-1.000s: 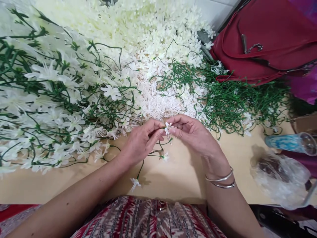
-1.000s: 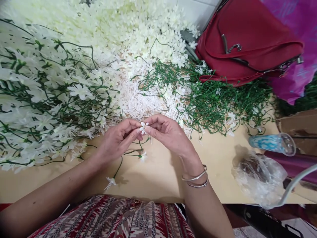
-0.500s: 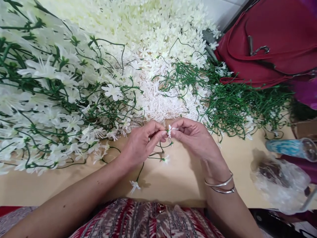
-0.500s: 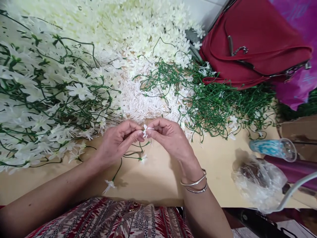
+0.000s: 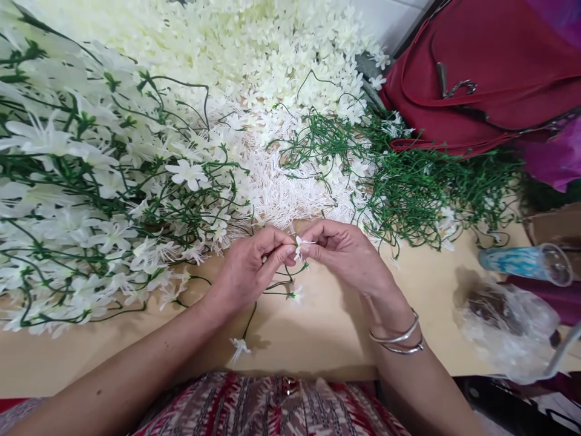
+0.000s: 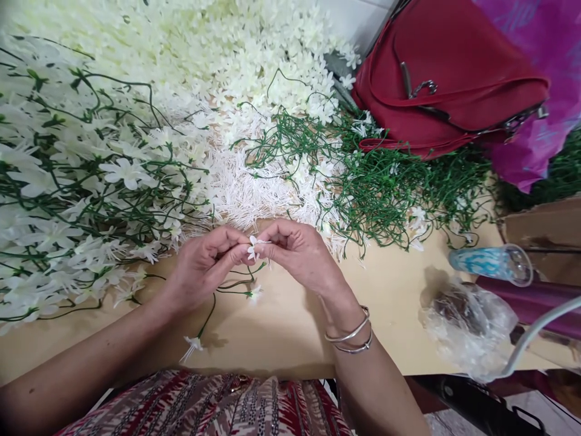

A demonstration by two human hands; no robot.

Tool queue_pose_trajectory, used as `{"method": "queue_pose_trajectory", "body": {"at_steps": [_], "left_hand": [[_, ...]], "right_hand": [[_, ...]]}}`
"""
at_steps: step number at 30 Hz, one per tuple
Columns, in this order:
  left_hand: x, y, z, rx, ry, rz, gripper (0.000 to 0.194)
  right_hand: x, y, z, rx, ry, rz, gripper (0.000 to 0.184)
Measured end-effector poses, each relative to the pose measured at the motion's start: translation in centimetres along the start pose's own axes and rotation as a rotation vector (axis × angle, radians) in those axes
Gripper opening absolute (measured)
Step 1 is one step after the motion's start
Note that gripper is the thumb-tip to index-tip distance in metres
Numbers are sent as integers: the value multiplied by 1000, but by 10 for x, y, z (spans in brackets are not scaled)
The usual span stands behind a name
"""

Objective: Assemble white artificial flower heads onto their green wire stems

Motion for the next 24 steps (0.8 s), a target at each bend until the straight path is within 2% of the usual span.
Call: {"method": "queue_pose_trajectory", "body": {"at_steps": [9,14,17,24], "left_hand": [[2,0,10,-66,124,34,9],[3,-2,6,-67,119,34,10],[4,-2,2,-49,102,50,11],[4,-1,3,-90,150,60,15]], "right_hand": [[5,-4,-1,-100,-131,-5,18],[5,-3,-1,-31,-191,2,20],[4,-2,0,-13,-181,7,21],[3,-5,-2,-79,-140,-18,20]]}}
Point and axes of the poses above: each hand's wrist, its own y-axis away from the middle knuckle, its own x-axis out of the palm, z = x × y, the point moved 5 cm from there along -y, towards the middle knuckle, and after that the axes turned 8 degrees about -x, right-handed, at the moved point
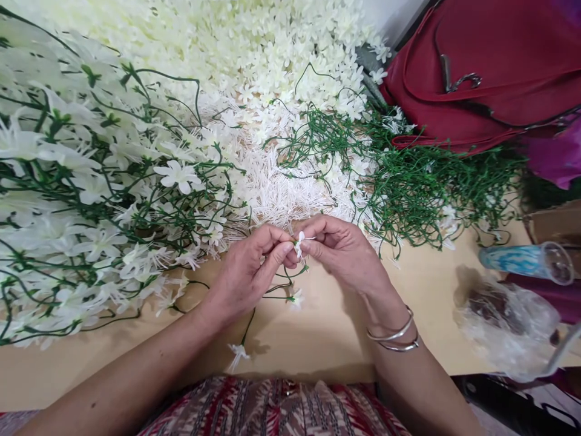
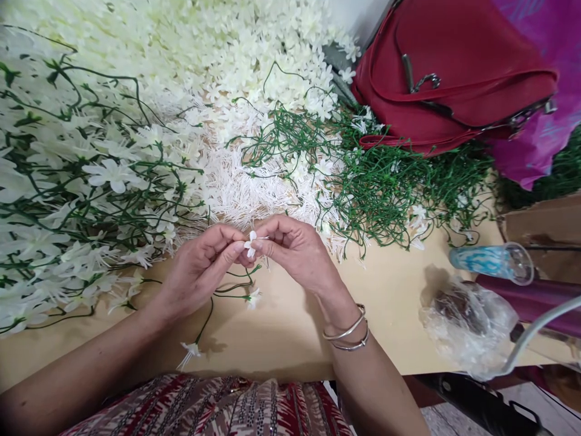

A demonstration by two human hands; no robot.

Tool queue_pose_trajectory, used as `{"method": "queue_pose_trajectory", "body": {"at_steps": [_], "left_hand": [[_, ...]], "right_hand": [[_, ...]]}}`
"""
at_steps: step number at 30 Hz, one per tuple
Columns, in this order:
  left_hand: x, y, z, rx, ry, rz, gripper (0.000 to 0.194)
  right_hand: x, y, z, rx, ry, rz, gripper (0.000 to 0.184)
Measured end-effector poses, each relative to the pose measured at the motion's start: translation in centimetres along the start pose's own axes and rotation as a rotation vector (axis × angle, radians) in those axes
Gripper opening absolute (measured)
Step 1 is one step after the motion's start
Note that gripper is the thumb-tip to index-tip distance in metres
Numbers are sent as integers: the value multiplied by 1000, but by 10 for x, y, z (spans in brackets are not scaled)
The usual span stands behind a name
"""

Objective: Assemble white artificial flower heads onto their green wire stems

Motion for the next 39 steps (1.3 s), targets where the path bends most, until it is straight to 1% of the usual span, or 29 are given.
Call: {"method": "queue_pose_trajectory", "body": {"at_steps": [3,8,13,17,19,21,23,25,26,28,30,32,36,39], "left_hand": [[-1,0,2,-33,13,-13,15],[-2,1,0,-40,49,-28,13],[-2,1,1,-43,28,-15,13],[-1,-2,3,-25,57,-10,15],[0,-2,2,8,95,-14,16],[-1,-2,-1,41,91,-44,15],[-4,1,-4,66,61,-93,15],[-7,3,-6,81,42,-131,15],[-9,4,-7,89,37,-145,15],[-12,6,-9,103,31,-172,15],[-15,7,-12,118,32,-201,15],[-19,8,-14,137,31,-233,15],[-23,11,-18,179,29,-265,13],[-24,13,-21,228,-20,-249,10]], "right_hand": [[-1,-1,-3,-3,37,-30,23],[0,0,-5,-39,63,-67,22],[2,-1,-5,-45,102,-58,24],[1,0,0,-30,111,-63,26],[-2,1,6,-37,103,-97,27],[-9,2,12,-80,138,-170,29],[-19,3,18,-145,224,-246,25],[-25,3,22,-205,325,-281,19],[-27,4,24,-228,377,-276,16],[-27,4,26,-257,484,-237,11],[-24,5,29,-257,584,-176,9],[-20,6,29,-228,654,-79,9],[-16,7,23,-179,746,160,6],[-16,7,20,-214,861,234,11]]}}
Point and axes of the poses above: each hand's wrist, its own y-axis away from the middle knuckle, its own x-axis out of the palm, z = x × y, the point moved 5 cm from there along -y, towards the middle knuckle, and after that the axes turned 8 degrees about -x, right-handed, at the moved point
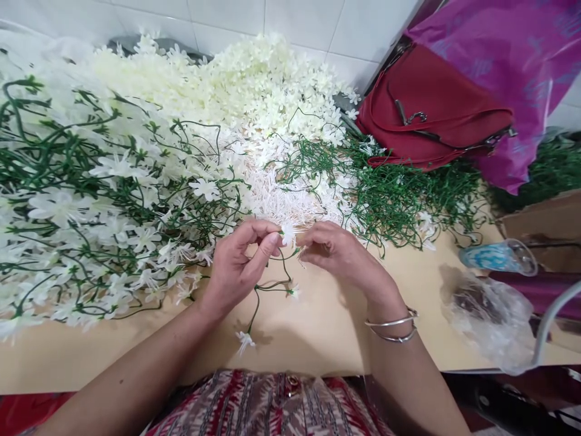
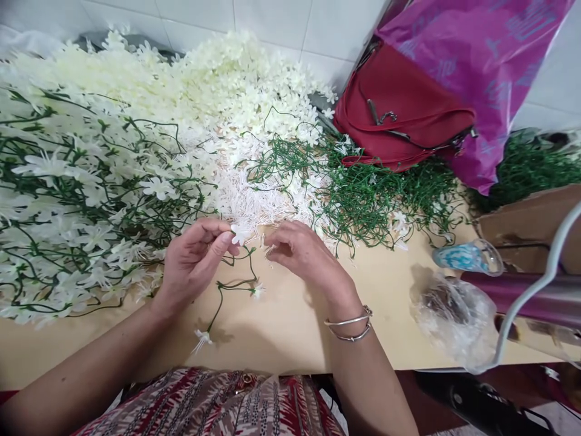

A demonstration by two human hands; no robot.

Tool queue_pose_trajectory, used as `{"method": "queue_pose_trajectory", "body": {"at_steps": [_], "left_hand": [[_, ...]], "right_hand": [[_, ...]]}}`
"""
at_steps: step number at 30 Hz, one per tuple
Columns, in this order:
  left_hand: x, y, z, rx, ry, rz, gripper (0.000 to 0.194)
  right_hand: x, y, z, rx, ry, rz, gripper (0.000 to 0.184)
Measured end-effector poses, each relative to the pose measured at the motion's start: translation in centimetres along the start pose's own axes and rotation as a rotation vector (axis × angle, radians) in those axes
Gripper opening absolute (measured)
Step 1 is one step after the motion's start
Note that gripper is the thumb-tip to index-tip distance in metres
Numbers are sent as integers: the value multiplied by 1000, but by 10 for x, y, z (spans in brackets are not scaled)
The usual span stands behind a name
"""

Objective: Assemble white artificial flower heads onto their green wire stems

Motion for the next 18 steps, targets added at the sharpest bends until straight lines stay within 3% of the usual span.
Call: {"method": "queue_pose_trajectory", "body": {"at_steps": [2,5,9,13,18], "left_hand": [[0,0,-5,82,-58,18,7],[4,1,-17,260,-130,60,6],[17,7,-30,440,-151,248,11],[31,17,-29,478,-236,465,5],[35,20,-23,461,-263,568,4]], "right_hand": [[0,0,-1,-13,71,-8,13],[-6,0,-2,18,147,-120,18],[-17,2,0,45,186,-325,17],[-23,3,0,63,190,-449,14],[-26,5,-4,77,196,-554,14]]}}
Point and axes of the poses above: each hand's wrist, its own y-axis away from the middle knuckle, its own x-axis out of the palm, z = x × y, the point moved 5 cm from there along -y, towards the middle knuckle, and after that the axes turned 8 degrees about -x, right-handed, at the moved point
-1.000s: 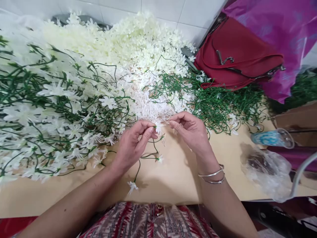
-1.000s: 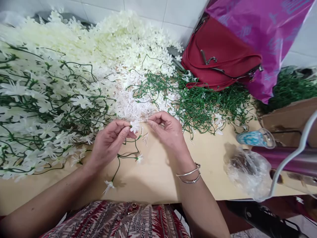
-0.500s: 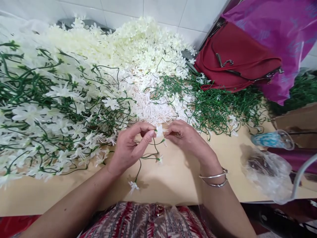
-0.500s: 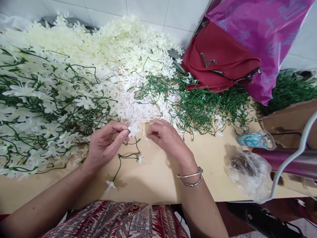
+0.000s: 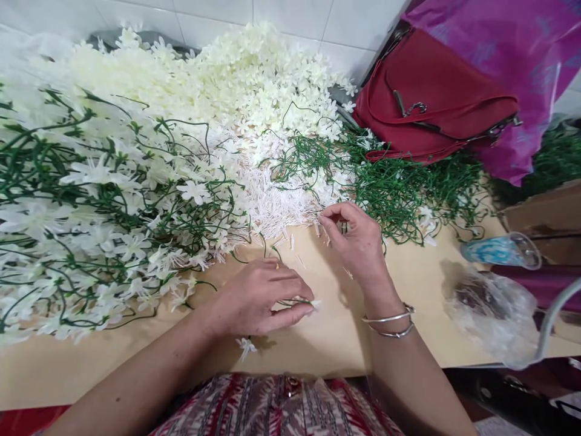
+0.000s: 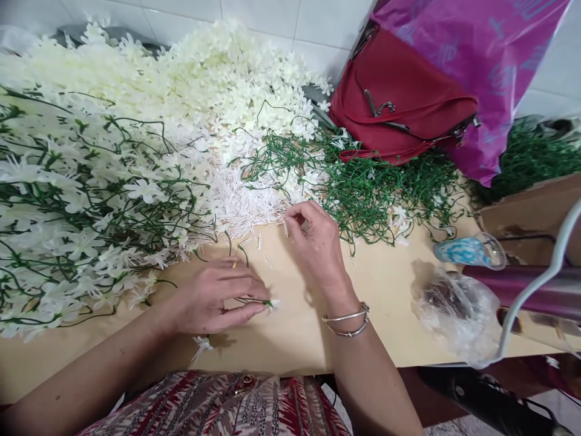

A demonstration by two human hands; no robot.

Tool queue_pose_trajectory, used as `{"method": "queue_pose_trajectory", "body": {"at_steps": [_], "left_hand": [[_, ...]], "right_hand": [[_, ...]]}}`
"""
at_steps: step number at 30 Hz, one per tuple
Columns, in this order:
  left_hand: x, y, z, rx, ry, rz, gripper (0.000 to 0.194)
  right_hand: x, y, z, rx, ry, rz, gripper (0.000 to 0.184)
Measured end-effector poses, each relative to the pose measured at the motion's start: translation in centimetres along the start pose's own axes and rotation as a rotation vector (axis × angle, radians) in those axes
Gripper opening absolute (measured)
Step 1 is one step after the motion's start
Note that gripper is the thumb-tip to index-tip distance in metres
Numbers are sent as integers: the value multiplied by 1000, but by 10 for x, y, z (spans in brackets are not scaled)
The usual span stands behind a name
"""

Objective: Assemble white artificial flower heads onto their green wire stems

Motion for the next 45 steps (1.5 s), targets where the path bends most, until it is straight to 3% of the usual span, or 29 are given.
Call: {"method": "queue_pose_trajectory", "body": {"at_steps": [4,11,14,17,22,25,28,32,40,45], "left_hand": [[-5,-1,5,-45,36,-84,6],[-22,4,24,-223,-121,-483,14],[-26,5,26,-230,-206,-544,16],[-25,3,23,-171,-210,-459,14],[-18,0,17,-142,-145,-113,7],[-16,1,15,-164,-235,72,21],[-12,2,12,-131,-365,160,22],[-5,0,11,-141,-303,139,10],[-14,-2,17,-363,293,-103,8],[-5,0,18,-340,326,-88,8]], "right_hand": [[1,0,0,6,-2,-12,13],[1,0,1,-11,3,-9,13],[0,0,1,-5,-7,-22,14],[1,0,2,-10,-19,-3,14],[2,-1,3,-5,-32,24,15],[2,-1,3,-6,-27,30,15],[2,-1,4,-13,-16,37,14],[1,-1,6,-25,-13,41,14],[2,-1,3,-12,8,39,13],[2,-1,4,-7,9,38,13]]}}
Point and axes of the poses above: each hand's wrist, its own y-axis away from the middle knuckle, its own x-axis out of the palm, z = x × y, the point moved 5 cm from there along -y, towards the middle knuckle, and after that the axes turned 8 degrees about -x, right-handed, at the moved point
